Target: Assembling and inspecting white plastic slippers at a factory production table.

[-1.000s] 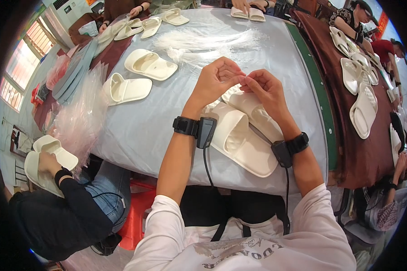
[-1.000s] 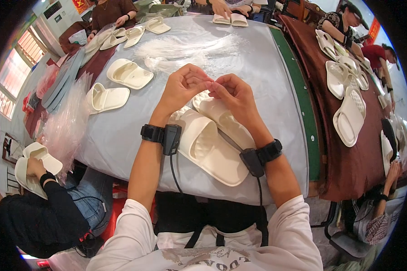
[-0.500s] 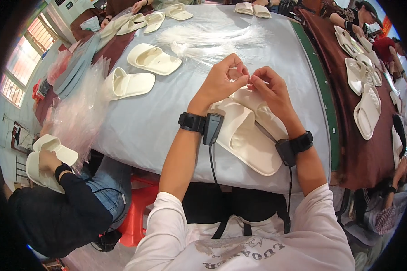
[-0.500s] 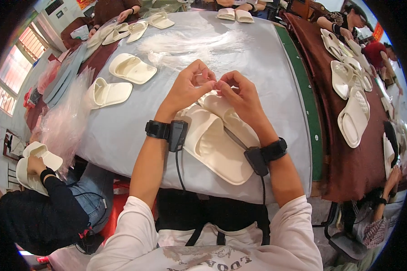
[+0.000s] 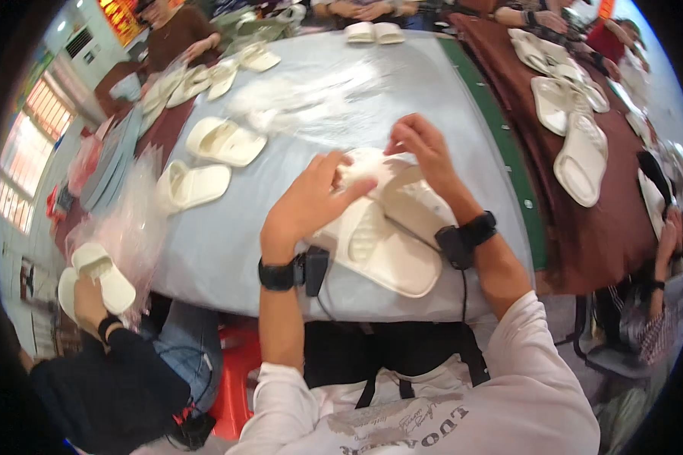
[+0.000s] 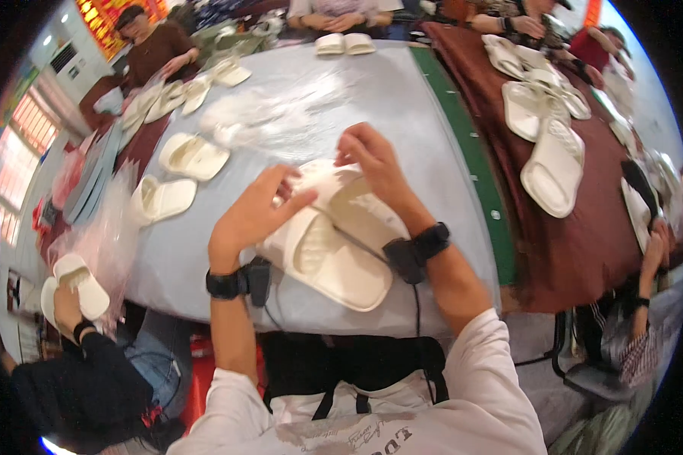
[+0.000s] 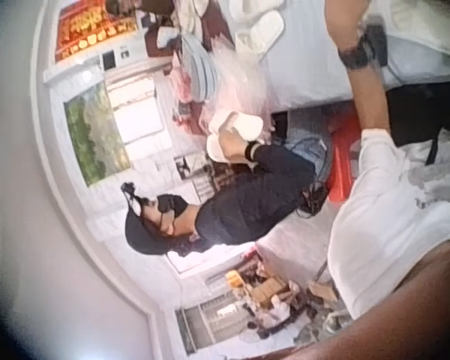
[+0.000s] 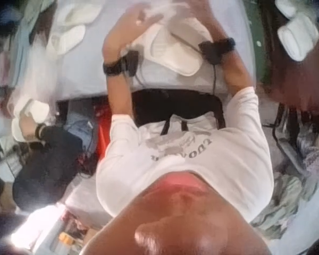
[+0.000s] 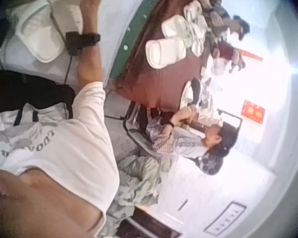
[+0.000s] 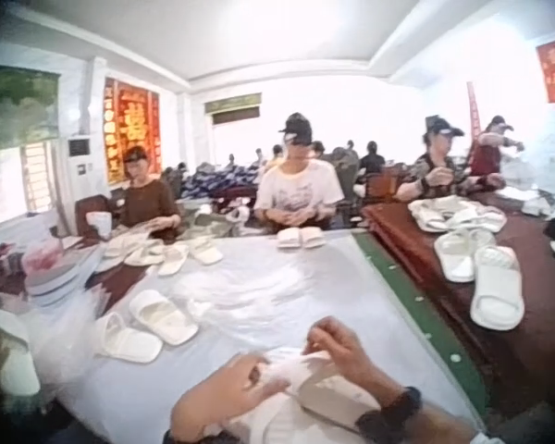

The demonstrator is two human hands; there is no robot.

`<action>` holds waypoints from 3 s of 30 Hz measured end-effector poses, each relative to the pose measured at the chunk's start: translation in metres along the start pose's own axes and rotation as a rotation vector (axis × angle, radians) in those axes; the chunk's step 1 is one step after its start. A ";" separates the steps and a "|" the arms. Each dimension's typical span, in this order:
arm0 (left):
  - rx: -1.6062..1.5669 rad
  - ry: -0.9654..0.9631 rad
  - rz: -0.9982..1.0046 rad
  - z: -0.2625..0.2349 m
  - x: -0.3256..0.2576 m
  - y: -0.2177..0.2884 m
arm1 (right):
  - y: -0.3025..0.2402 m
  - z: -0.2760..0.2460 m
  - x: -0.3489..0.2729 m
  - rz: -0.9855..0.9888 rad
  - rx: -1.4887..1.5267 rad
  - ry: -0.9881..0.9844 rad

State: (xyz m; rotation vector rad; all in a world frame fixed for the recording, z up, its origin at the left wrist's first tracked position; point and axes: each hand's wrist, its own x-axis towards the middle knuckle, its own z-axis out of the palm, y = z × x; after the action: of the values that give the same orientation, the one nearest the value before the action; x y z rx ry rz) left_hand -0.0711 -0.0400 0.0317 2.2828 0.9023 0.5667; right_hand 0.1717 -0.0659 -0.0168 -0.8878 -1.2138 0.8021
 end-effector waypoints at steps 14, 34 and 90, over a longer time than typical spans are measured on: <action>-0.204 -0.003 -0.066 0.044 0.014 0.012 | 0.015 -0.045 -0.014 0.086 -0.134 0.289; -0.603 1.110 -0.297 -0.119 -0.045 -0.076 | 0.045 -0.054 -0.020 0.067 -0.490 0.253; 0.237 0.175 0.642 0.023 0.063 0.103 | 0.005 -0.065 -0.006 0.082 0.642 0.441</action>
State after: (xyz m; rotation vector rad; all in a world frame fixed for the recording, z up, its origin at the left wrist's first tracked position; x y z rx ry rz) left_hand 0.0316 -0.0633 0.0946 2.7757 0.2966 0.9860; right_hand 0.2348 -0.0778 -0.0310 -0.5385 -0.4822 0.9271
